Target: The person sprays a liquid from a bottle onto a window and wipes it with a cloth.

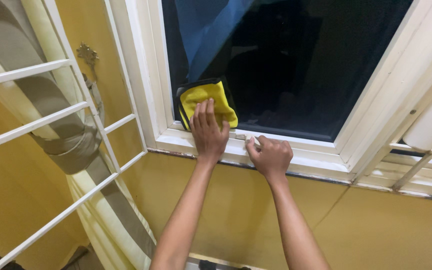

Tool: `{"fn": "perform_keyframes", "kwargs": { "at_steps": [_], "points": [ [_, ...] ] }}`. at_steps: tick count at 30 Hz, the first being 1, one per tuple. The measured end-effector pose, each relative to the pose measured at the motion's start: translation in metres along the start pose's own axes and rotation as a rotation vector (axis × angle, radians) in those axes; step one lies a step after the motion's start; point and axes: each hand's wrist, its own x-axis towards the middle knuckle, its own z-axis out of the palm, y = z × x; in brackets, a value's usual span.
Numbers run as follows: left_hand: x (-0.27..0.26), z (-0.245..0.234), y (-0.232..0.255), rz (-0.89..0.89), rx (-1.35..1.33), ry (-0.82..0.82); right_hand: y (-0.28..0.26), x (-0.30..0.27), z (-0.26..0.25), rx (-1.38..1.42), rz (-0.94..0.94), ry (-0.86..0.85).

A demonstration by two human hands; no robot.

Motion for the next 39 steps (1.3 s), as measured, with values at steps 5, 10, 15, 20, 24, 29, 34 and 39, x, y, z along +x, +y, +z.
{"fn": "perform_keyframes", "kwargs": {
  "at_steps": [5, 10, 15, 20, 24, 29, 34, 39],
  "points": [
    [0.000, -0.003, -0.003, 0.127, 0.038, -0.039, 0.001, 0.000, -0.003, 0.066, 0.021, -0.102],
    [0.004, -0.009, -0.002, -0.078, -0.101, 0.057, -0.001, 0.000, -0.005, 0.055, -0.003, -0.091],
    [0.006, -0.013, 0.001, 0.033, -0.118, 0.006, -0.002, 0.001, -0.007, 0.064, 0.015, -0.110],
    [0.005, -0.012, 0.001, 0.150, -0.071, -0.152, -0.003, 0.001, -0.008, 0.058, 0.016, -0.113],
    [0.005, -0.011, -0.001, -0.050, -0.077, -0.005, -0.002, 0.002, -0.010, 0.063, 0.024, -0.164],
    [0.005, -0.022, 0.002, 0.090, -0.138, -0.064, -0.003, 0.002, -0.012, 0.069, 0.026, -0.163],
    [0.003, -0.015, 0.000, 0.108, -0.082, -0.150, -0.001, 0.000, -0.008, 0.063, 0.016, -0.140],
    [0.004, -0.014, 0.000, 0.004, -0.100, 0.008, -0.001, -0.001, -0.007, 0.035, 0.014, -0.119]
  ]
}}
